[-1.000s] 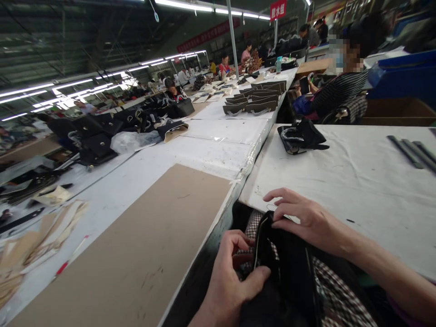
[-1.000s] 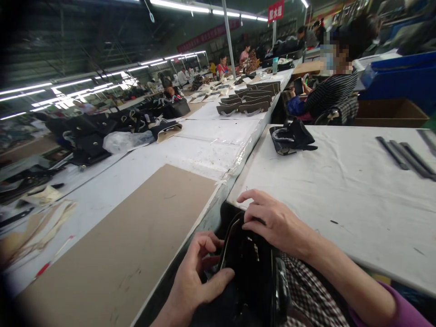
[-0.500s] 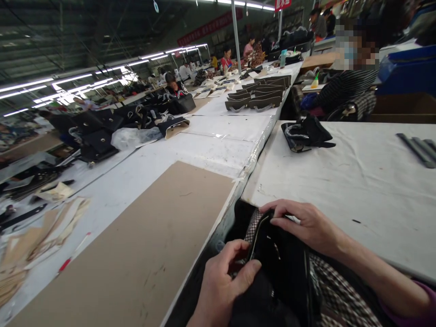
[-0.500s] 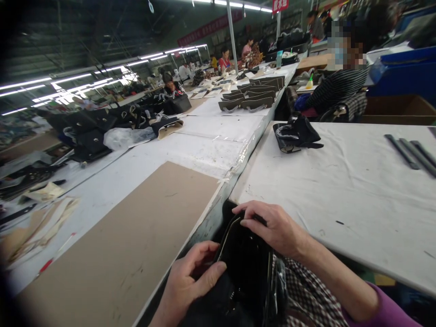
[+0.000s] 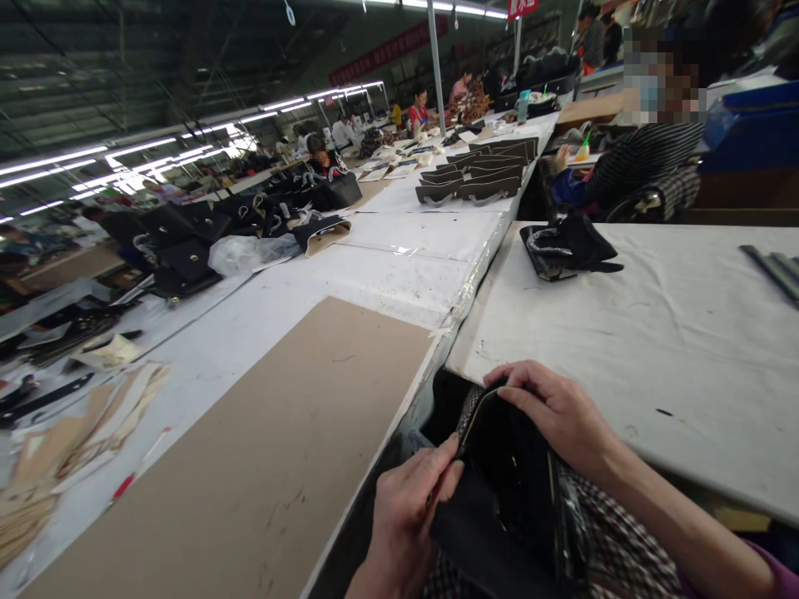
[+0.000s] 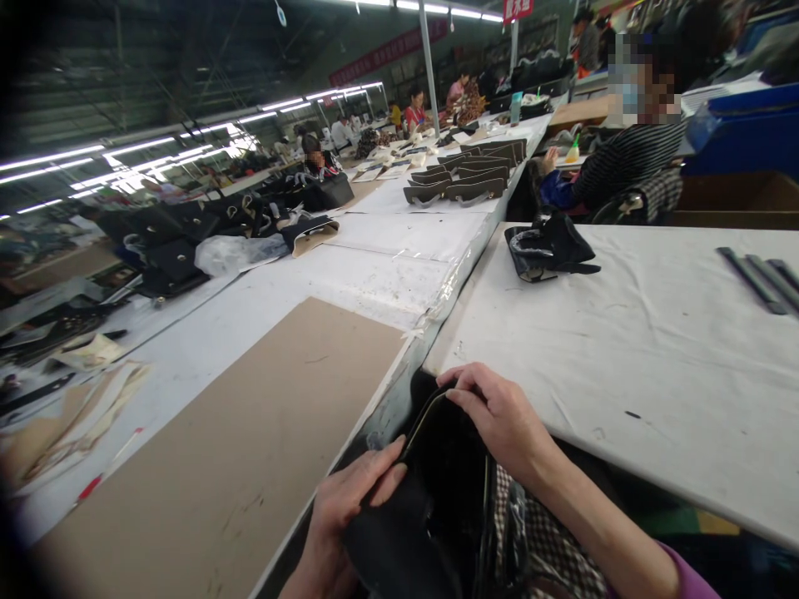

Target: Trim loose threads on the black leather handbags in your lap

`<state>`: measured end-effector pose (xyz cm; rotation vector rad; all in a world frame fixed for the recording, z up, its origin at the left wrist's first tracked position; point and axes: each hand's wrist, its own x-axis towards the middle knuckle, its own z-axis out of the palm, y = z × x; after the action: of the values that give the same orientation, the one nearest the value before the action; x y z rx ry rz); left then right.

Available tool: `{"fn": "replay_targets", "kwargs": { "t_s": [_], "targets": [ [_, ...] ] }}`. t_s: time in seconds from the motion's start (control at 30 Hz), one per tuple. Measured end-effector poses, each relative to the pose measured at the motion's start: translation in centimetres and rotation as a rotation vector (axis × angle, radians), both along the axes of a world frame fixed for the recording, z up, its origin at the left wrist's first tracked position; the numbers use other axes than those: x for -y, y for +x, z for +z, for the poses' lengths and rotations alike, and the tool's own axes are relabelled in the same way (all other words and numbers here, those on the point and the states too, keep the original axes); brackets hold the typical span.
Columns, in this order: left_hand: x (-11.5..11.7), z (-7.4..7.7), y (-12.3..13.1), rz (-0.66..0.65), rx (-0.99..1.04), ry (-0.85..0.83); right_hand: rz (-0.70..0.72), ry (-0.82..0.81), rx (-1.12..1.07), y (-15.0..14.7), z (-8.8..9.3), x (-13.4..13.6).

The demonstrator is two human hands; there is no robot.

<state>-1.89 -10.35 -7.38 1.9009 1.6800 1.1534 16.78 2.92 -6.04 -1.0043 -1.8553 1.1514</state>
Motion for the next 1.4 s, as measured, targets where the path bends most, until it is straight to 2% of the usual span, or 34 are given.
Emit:
{"fn": "replay_targets", "kwargs": {
  "t_s": [0.2, 0.27, 0.33, 0.47, 0.6, 0.7, 0.87, 0.93, 1.03, 1.13, 1.27, 1.33, 1.4],
  "targets": [
    [0.0, -0.9, -0.8, -0.085, -0.115, 0.156, -0.092, 0.013, 0.024, -1.4, 0.0, 0.7],
    [-0.1, -0.5, -1.1, -0.147, -0.115, 0.181, -0.111, 0.009, 0.034, -1.7, 0.1, 0.9],
    [-0.3, 0.2, -1.3, -0.171, -0.120, 0.133, -0.127, 0.003, 0.040, -1.9, 0.2, 1.1],
    [-0.2, 1.6, -0.8, -0.039, -0.192, -0.053, -0.159, -0.007, 0.043, -2.3, 0.3, 1.2],
    [0.7, 1.4, 0.1, 0.084, -0.220, -0.111, -0.181, -0.001, 0.040, -2.5, 0.2, 1.5],
    [1.3, 0.6, 0.6, 0.122, -0.166, -0.070, -0.189, 0.008, 0.045, -2.2, 0.1, 1.9],
    [1.8, -0.4, 1.8, 0.263, -0.104, 0.113, -0.160, 0.022, 0.052, -0.4, -0.3, 2.5],
    [1.8, -0.3, 2.1, 0.296, -0.028, 0.058, -0.128, 0.021, 0.035, 0.5, -0.5, 2.8],
    [1.4, 0.5, 1.8, 0.305, 0.124, -0.143, -0.112, 0.013, 0.006, 1.4, -0.9, 3.3],
    [0.6, 1.5, 0.8, 0.257, 0.253, -0.293, -0.126, 0.007, -0.014, 1.7, -1.1, 3.7],
    [-0.3, 2.8, -0.4, 0.187, 0.460, -0.370, -0.147, -0.005, -0.028, 1.2, -1.0, 3.9],
    [-0.6, 3.5, -0.6, 0.191, 0.488, -0.418, -0.166, -0.009, -0.015, 0.8, -0.9, 3.8],
    [-0.8, 4.1, -0.5, 0.172, 0.390, -0.460, -0.188, -0.018, 0.001, 0.5, -0.8, 3.8]
  ]
}}
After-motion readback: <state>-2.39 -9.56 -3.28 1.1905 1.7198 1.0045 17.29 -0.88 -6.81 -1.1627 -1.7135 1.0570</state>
